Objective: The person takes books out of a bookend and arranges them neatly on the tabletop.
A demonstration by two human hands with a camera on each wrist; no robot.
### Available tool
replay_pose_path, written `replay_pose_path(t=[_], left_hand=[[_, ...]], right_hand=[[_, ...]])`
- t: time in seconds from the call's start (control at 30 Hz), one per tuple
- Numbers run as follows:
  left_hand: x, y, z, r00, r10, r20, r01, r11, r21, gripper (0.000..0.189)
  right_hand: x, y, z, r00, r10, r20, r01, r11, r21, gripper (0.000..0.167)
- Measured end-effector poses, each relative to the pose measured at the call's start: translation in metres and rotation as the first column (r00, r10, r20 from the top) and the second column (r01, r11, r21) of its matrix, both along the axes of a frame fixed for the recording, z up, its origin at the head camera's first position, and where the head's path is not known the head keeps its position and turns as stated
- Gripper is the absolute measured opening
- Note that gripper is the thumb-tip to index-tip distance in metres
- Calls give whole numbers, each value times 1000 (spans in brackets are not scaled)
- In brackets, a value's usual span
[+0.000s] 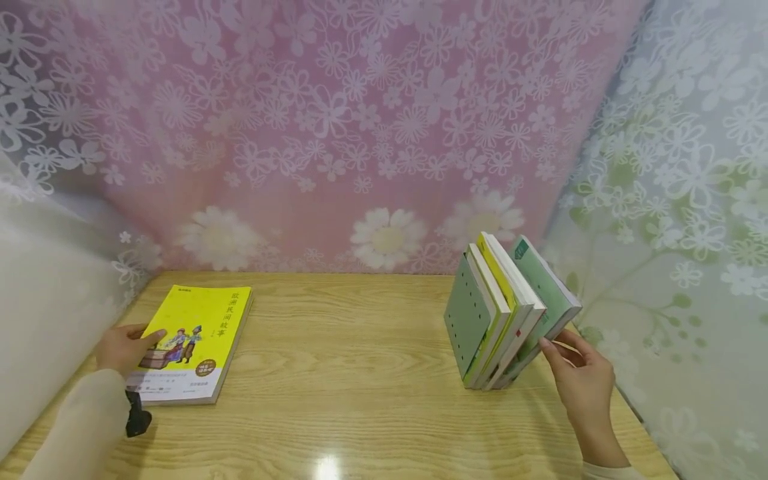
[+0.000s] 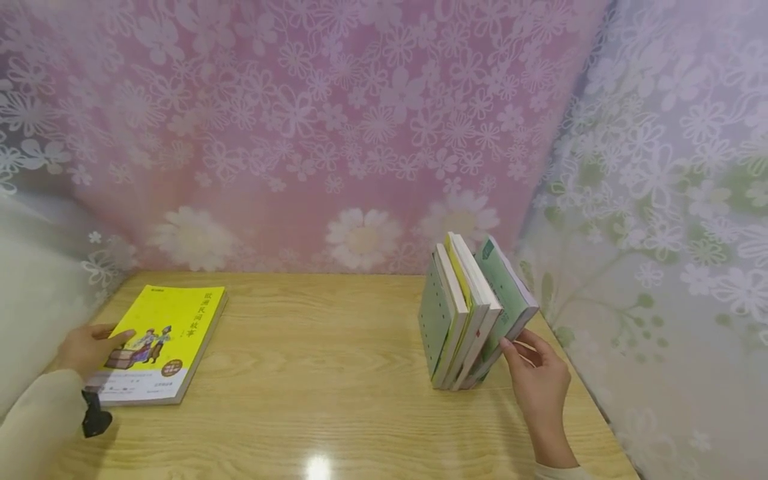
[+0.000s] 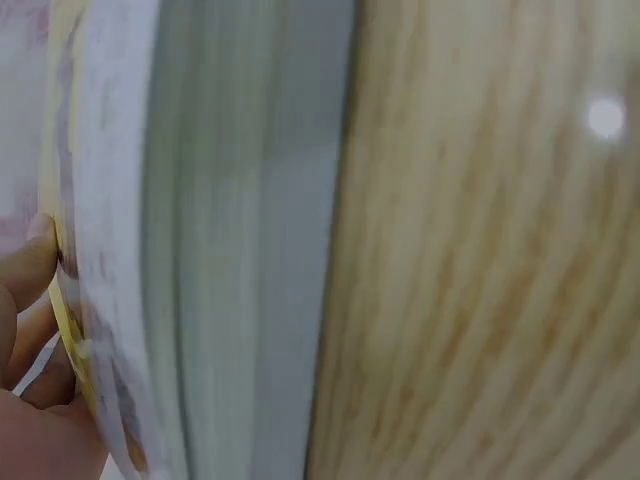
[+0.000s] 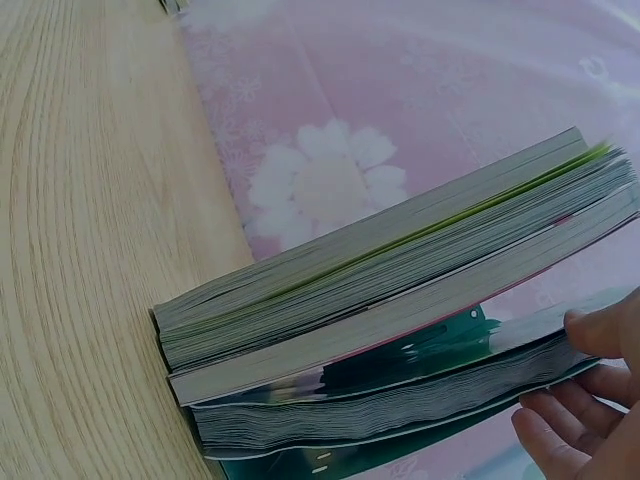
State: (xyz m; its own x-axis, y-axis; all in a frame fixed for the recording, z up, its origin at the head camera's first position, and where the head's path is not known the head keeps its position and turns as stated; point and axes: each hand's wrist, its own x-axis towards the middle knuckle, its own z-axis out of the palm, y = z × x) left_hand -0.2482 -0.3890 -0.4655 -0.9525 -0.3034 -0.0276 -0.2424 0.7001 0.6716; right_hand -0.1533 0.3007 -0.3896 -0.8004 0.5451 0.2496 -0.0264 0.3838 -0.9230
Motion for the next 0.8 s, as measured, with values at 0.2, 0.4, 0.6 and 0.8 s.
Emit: replay_pose_path(t=[0.2,0.4,0.6,0.8], left_hand=[[3,3,-7,995,33,-95,-37,998,-42,71],[7,6,-4,996,43,-81,-45,998,-35,72],[10,16,14,998,32,-58,-32,999,-4,72],[6,23,22,1000,-3,-18,3,999,38,76]], right_hand=[[-2,0,-5,999,-6,-37,7,1000,23,40],[-2,-2,-8,993,-17,-113,24,998,59,33],[-2,-2,-9,990,-30,-139,41,996,80,25],[3,1,-9,991,-36,-128,46,996,78,25]])
